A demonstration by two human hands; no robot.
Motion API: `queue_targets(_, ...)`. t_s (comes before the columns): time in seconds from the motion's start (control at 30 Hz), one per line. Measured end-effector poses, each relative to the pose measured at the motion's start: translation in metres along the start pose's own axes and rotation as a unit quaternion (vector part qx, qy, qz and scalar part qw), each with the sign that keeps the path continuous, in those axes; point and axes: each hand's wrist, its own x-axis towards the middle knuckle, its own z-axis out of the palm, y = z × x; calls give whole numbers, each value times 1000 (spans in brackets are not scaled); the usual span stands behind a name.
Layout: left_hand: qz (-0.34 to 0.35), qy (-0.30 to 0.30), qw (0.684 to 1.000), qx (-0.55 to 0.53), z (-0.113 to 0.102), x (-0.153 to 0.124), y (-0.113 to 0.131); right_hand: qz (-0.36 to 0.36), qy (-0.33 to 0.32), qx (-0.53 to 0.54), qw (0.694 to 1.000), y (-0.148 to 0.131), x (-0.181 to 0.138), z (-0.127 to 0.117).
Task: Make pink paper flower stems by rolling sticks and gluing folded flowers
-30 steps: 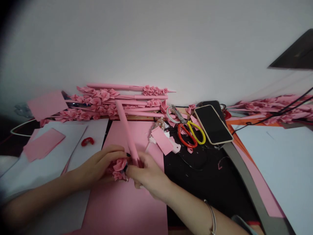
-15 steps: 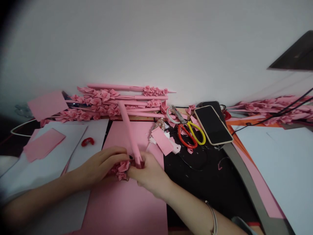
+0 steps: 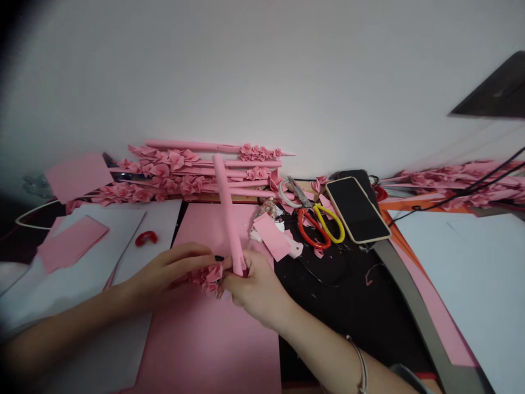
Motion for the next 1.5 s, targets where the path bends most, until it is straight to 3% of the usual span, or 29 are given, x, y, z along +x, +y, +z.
queue_targets(0.3, -87, 17, 993, -80, -7, 5, 2, -14, -6, 67, 998, -7, 0, -2)
queue_targets(0.4, -120, 35, 990, -64, -12, 2, -2, -74, 47, 133, 987, -10, 1, -6)
queue_targets(0.53, -127, 48, 989, -58, -15, -2, -6, -167, 112, 129, 971, -17, 0, -11)
queue_targets(0.7, -137, 35, 989, -49, -15, -1, -3, -189, 134, 153, 961, -21, -1, -11)
queue_targets(0.9, -138, 57, 987, -58, -12, -2, -6, -172, 79, 228, 955, -20, -1, -9)
queue_targets(1.5, -125, 60, 986, -87, -11, -1, -3, -118, 56, 310, 942, -13, 5, -10)
